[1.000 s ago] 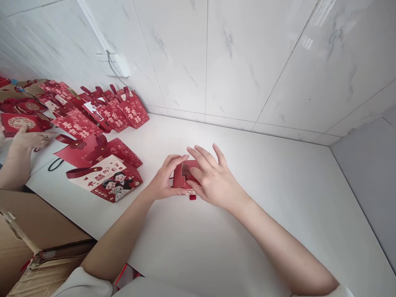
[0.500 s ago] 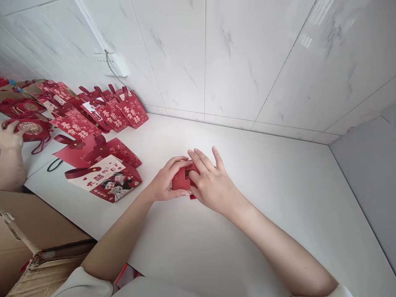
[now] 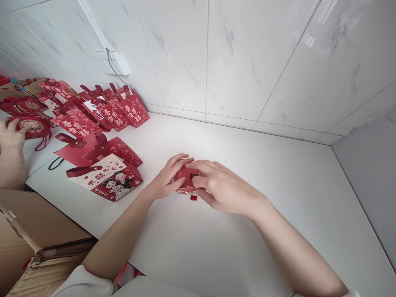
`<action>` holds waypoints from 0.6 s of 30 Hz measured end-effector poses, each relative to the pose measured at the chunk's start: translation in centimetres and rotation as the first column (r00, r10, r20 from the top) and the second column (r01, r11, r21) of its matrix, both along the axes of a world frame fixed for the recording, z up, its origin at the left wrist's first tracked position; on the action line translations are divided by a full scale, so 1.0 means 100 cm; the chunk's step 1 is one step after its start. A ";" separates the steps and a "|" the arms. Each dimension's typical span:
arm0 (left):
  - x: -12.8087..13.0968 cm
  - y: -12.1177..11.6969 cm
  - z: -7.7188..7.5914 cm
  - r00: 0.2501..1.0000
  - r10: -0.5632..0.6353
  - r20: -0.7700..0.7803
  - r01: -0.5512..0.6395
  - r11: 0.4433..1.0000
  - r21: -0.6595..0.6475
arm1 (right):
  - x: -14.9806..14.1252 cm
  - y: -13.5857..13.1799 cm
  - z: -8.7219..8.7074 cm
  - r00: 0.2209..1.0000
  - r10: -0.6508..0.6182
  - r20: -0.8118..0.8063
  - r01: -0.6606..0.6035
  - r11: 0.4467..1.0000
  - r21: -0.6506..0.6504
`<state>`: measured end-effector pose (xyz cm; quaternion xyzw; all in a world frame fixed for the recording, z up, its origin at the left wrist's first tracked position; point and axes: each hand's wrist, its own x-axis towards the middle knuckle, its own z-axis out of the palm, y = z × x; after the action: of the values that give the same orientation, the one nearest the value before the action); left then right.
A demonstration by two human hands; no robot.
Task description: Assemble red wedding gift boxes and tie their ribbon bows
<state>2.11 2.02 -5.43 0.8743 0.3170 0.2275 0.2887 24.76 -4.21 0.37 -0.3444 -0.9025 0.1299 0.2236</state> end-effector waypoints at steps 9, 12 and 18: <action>0.002 -0.002 -0.008 0.998 0.032 0.047 -0.028 0.996 -0.087 | -0.015 -0.002 -0.007 0.968 -0.250 -0.039 0.251 0.968 0.018; 0.006 -0.004 -0.007 0.996 0.042 0.072 -0.033 0.992 -0.119 | -0.007 0.008 0.008 0.960 -0.268 -0.077 0.254 0.955 -0.150; 0.011 -0.005 -0.005 0.987 0.023 0.159 0.001 0.988 -0.153 | -0.013 0.060 0.046 0.892 -0.259 0.371 0.379 0.876 -0.299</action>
<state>3.21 1.52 -5.97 0.8266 0.3140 0.2739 0.3783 23.42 1.78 5.01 -0.5421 -0.8163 0.1980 0.0256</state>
